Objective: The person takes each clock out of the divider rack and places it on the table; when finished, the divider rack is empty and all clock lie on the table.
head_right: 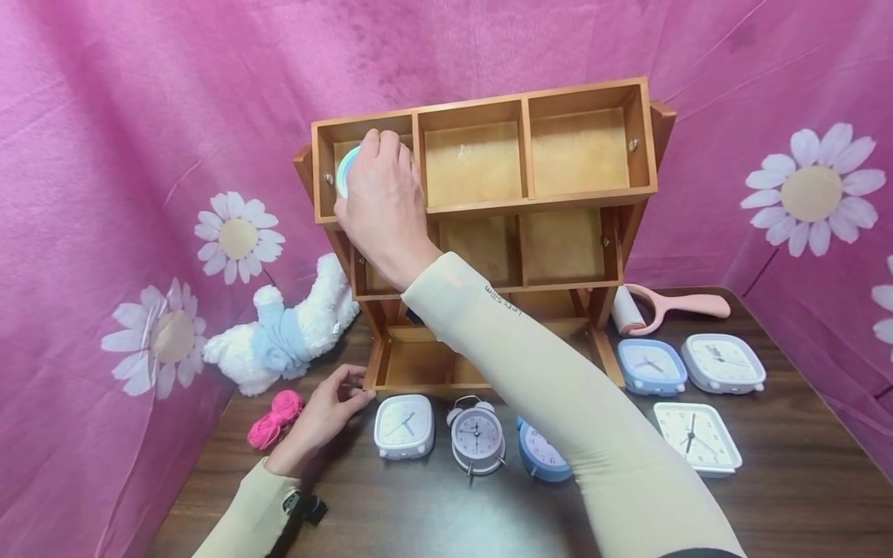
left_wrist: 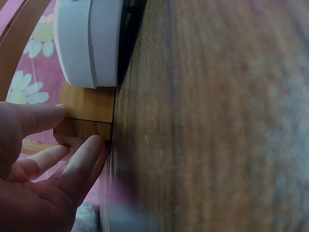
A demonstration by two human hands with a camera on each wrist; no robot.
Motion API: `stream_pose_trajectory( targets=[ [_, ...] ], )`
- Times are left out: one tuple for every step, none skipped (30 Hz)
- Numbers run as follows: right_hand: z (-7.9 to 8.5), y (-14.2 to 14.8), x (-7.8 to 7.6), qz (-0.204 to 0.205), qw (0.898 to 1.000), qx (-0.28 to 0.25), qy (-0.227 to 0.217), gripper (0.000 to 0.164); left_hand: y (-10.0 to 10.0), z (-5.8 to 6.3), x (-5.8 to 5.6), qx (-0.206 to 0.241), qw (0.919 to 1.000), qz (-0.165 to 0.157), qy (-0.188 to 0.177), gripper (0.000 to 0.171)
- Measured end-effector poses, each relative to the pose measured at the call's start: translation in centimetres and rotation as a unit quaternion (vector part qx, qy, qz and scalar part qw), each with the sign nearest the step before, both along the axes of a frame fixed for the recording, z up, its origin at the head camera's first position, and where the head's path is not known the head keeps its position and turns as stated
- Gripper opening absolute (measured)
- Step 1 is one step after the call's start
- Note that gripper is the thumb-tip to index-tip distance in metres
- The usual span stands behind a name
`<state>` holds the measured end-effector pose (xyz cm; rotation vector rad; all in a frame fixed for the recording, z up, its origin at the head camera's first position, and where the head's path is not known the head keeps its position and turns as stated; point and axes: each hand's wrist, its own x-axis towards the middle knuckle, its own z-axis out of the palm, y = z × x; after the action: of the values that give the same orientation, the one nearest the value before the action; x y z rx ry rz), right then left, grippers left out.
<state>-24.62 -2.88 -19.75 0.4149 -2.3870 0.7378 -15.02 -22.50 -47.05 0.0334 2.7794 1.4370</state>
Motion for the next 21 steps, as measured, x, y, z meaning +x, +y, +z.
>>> stream_pose_trajectory(
  targets=[
    [0.0, 0.0, 0.0, 0.0, 1.0, 0.001, 0.005, 0.08, 0.0, 0.0, 0.0, 0.001, 1.0, 0.002, -0.002, 0.036],
    [-0.1, 0.0, -0.1, 0.001, 1.0, 0.001, 0.011, 0.078, 0.0, 0.0, 0.0, 0.0, 1.0, 0.003, -0.003, 0.036],
    [-0.1, 0.0, -0.1, 0.002, 1.0, 0.001, 0.017, 0.076, 0.0, 0.0, 0.0, -0.001, 1.0, 0.003, -0.002, 0.036],
    [-0.1, 0.0, -0.1, 0.003, 1.0, 0.0, 0.021, 0.075, 0.0, -0.1, 0.0, 0.0, 1.0, 0.004, -0.005, 0.036],
    [-0.1, 0.0, -0.1, 0.003, 1.0, 0.0, 0.026, 0.073, 0.0, -0.1, 0.0, 0.0, 1.0, 0.003, -0.004, 0.036],
    [-0.1, 0.0, -0.1, 0.004, 1.0, 0.001, 0.031, 0.073, 0.0, -0.1, 0.0, 0.0, 1.0, 0.003, -0.005, 0.036],
    [-0.1, 0.1, -0.1, 0.004, 0.999, 0.0, 0.035, 0.073, 0.0, -0.1, 0.0, 0.0, 1.0, 0.002, -0.005, 0.035],
    [0.0, 0.1, 0.0, 0.005, 0.999, 0.001, 0.039, 0.074, 0.0, -0.1, 0.0, 0.001, 1.0, 0.001, -0.005, 0.035],
    [0.1, 0.2, 0.0, 0.006, 0.999, 0.001, 0.042, 0.074, 0.0, -0.1, 0.0, 0.001, 1.0, 0.001, -0.005, 0.035],
    [0.2, 0.2, 0.1, 0.007, 0.999, 0.001, 0.046, 0.073, 0.0, -0.1, 0.0, 0.002, 1.0, 0.001, -0.006, 0.035],
    [0.3, 0.3, 0.1, 0.009, 0.999, 0.003, 0.049, 0.073, 0.0, -0.1, -0.1, 0.002, 1.0, 0.002, -0.005, 0.035],
    [0.4, 0.3, 0.2, 0.012, 0.999, 0.005, 0.05, 0.073, 0.0, -0.1, -0.1, 0.002, 1.0, 0.002, -0.006, 0.035],
    [0.6, 0.3, 0.3, 0.014, 0.999, 0.007, 0.05, 0.074, 0.0, -0.1, -0.1, 0.001, 1.0, 0.003, -0.005, 0.035],
    [0.7, 0.3, 0.3, 0.016, 0.999, 0.008, 0.05, 0.074, 0.0, -0.1, -0.1, 0.001, 1.0, 0.003, -0.005, 0.035],
    [0.8, 0.4, 0.4, 0.019, 0.999, 0.008, 0.049, 0.073, 0.0, -0.1, -0.1, -0.001, 1.0, 0.003, -0.005, 0.035],
    [0.9, 0.4, 0.5, 0.022, 0.999, 0.007, 0.049, 0.073, 0.0, -0.1, -0.1, -0.002, 1.0, 0.003, -0.004, 0.035],
    [1.0, 0.4, 0.6, 0.024, 0.998, 0.007, 0.049, 0.072, 0.0, -0.1, -0.1, -0.003, 1.0, 0.003, -0.004, 0.035],
    [1.1, 0.4, 0.7, 0.027, 0.998, 0.006, 0.05, 0.071, 0.0, -0.1, -0.1, -0.004, 1.0, 0.003, -0.004, 0.035],
    [1.1, 0.5, 0.8, 0.029, 0.998, 0.004, 0.051, 0.07, 0.0, -0.1, -0.1, -0.005, 1.0, 0.003, -0.004, 0.035],
    [1.1, 0.5, 0.9, 0.032, 0.998, 0.003, 0.054, 0.068, 0.0, -0.1, -0.1, -0.004, 1.0, 0.002, -0.004, 0.035],
    [1.2, 0.6, 1.0, 0.035, 0.998, 0.001, 0.057, 0.068, 0.0, -0.1, 0.0, -0.005, 1.0, 0.002, -0.003, 0.035]
  ],
)
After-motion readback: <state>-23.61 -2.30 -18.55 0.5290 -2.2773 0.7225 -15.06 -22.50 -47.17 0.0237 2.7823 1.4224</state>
